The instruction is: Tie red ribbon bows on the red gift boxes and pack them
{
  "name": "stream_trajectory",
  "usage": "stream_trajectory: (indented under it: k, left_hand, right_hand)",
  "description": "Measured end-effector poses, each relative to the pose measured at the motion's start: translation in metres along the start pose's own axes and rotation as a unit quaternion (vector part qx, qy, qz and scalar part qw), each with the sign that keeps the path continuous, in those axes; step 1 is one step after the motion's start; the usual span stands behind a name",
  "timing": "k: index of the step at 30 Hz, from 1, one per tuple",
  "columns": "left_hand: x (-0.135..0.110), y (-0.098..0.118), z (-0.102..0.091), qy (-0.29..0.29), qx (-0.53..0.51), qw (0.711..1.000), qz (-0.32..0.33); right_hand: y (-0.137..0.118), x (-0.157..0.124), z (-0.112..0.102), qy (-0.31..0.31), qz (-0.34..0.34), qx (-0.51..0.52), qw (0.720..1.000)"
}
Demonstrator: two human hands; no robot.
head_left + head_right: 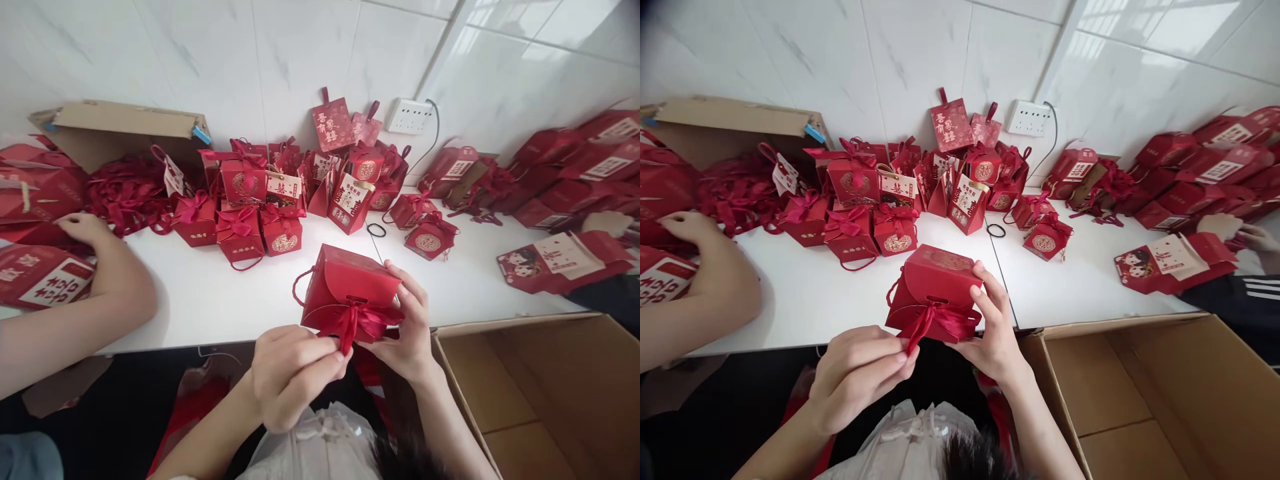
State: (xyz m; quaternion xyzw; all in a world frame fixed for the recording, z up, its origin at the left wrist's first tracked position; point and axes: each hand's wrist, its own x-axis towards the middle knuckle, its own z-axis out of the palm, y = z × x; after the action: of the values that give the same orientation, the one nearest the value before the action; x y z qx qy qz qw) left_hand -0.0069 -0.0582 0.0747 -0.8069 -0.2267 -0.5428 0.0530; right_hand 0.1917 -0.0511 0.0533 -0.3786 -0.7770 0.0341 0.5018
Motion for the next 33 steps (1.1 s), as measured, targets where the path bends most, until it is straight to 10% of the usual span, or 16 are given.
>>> stream_trajectory:
  k: [3, 7, 13, 16, 20, 26, 30, 33]
  left_hand:
    - [0.003, -0.016, 0.007, 0.012, 0.032, 0.983, -0.179]
    - [-0.004, -0.054, 0.028, -0.161, 0.070, 0.912, -0.370]
    - [-0.013, -0.034, 0.104, -0.373, -0.098, 0.914, -0.129]
    - [-0.009, 0.009, 0.138, -0.403, -0.179, 0.897, -0.034]
    - [-0.009, 0.052, 0.167, -0.418, -0.228, 0.879, 0.039]
    - [-0.037, 0.064, 0.197, -0.453, -0.201, 0.865, 0.079]
    - [-0.049, 0.066, 0.203, -0.451, -0.196, 0.869, 0.059]
    - [-0.051, 0.070, 0.204, -0.448, -0.201, 0.870, 0.047]
  right_hand:
    - [-0.012, -0.005, -0.018, -0.020, 0.011, -0.048, 0.999]
    - [-0.024, -0.025, -0.053, 0.058, 0.214, -0.030, 0.975]
    - [-0.035, -0.065, -0.118, 0.298, 0.559, 0.283, 0.720]
    - [-0.047, -0.076, -0.135, 0.313, 0.583, 0.432, 0.613]
    - [-0.061, -0.088, -0.141, 0.341, 0.563, 0.511, 0.554]
    - [-0.069, -0.118, -0.164, 0.367, 0.595, 0.400, 0.593]
    - [-0.048, -0.168, -0.202, 0.307, 0.612, 0.083, 0.724]
    - [-0.026, -0.227, -0.215, 0.178, 0.605, -0.190, 0.752]
